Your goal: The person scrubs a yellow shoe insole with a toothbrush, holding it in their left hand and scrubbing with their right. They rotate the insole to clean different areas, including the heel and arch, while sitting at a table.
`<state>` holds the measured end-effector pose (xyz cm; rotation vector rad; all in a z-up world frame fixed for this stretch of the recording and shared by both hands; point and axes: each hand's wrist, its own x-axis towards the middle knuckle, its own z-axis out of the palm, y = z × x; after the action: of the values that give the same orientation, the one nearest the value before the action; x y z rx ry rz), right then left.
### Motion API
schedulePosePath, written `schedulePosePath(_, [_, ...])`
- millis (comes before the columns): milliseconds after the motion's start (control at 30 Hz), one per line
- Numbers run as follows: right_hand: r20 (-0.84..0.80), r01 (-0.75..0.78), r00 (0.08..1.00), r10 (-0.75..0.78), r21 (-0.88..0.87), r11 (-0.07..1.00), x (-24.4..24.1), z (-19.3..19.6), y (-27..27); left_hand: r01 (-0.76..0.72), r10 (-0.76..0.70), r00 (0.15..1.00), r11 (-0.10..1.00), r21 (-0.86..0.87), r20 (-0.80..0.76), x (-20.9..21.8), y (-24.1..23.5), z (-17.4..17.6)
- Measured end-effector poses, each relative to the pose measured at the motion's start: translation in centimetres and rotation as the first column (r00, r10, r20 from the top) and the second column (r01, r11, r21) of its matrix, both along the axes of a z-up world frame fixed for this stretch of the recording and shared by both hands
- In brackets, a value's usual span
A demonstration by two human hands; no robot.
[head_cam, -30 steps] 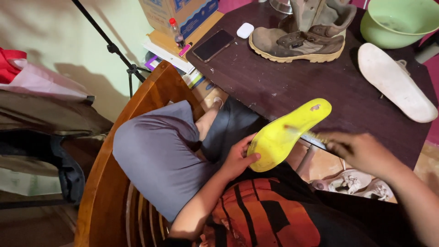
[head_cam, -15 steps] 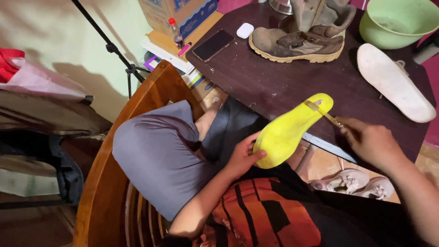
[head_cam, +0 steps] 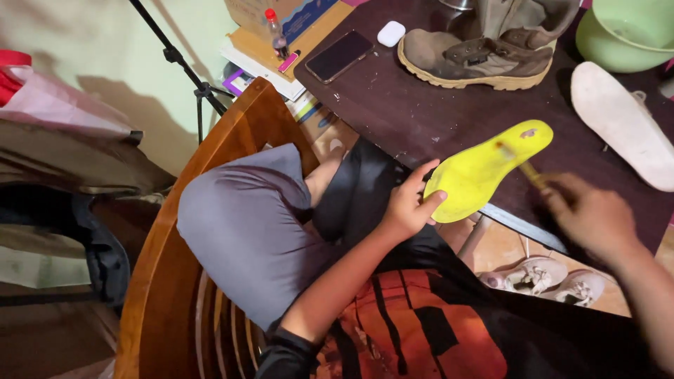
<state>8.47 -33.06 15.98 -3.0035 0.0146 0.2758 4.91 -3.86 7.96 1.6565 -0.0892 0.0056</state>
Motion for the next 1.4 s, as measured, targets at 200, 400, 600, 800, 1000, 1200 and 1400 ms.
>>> schedulePosePath(200, [0.026, 0.039, 0.999, -0.041, 0.089, 0.995, -0.2, -0.1, -0.2, -0.365, 0.102, 0.808, 0.859, 0.358, 0.580, -0.5, 0.2, -2.1])
schedulePosePath(400, [0.017, 0.001, 1.000, -0.002, 0.054, 0.999, -0.9, -1.0, 0.6, -0.388, -0.346, 0.704, 0.544, 0.744, 0.620, 2.3, 0.5, -2.4])
schedulePosePath(600, [-0.058, -0.007, 0.998, 0.007, 0.005, 1.000, 0.2, -0.3, 0.6, -0.256, -0.449, 0.821, 0.263, 0.930, 0.353, 4.3, 0.1, -1.7])
schedulePosePath(800, [-0.173, -0.128, 0.974, 0.148, 0.124, 0.984, -1.6, -0.3, 1.9, -0.446, -0.369, 0.687, 0.466, 0.764, 0.626, 2.8, 0.7, -1.9])
schedulePosePath(1000, [-0.140, -0.080, 0.987, 0.073, -0.048, 0.996, -1.7, 0.3, 1.5, -0.435, -0.310, 0.674, 0.567, 0.699, 0.670, 2.0, 1.0, -1.8])
schedulePosePath(1200, [-0.214, -0.086, 0.974, 0.071, -0.065, 0.994, -1.4, 2.2, 1.9, -0.452, -0.266, 0.656, 0.610, 0.650, 0.706, 2.3, 1.0, -2.4])
schedulePosePath(1400, [-0.233, -0.172, 0.958, 0.165, -0.009, 0.985, -2.4, 2.1, 2.6, -0.432, -0.251, 0.673, 0.631, 0.645, 0.696, 2.2, 0.9, -2.8])
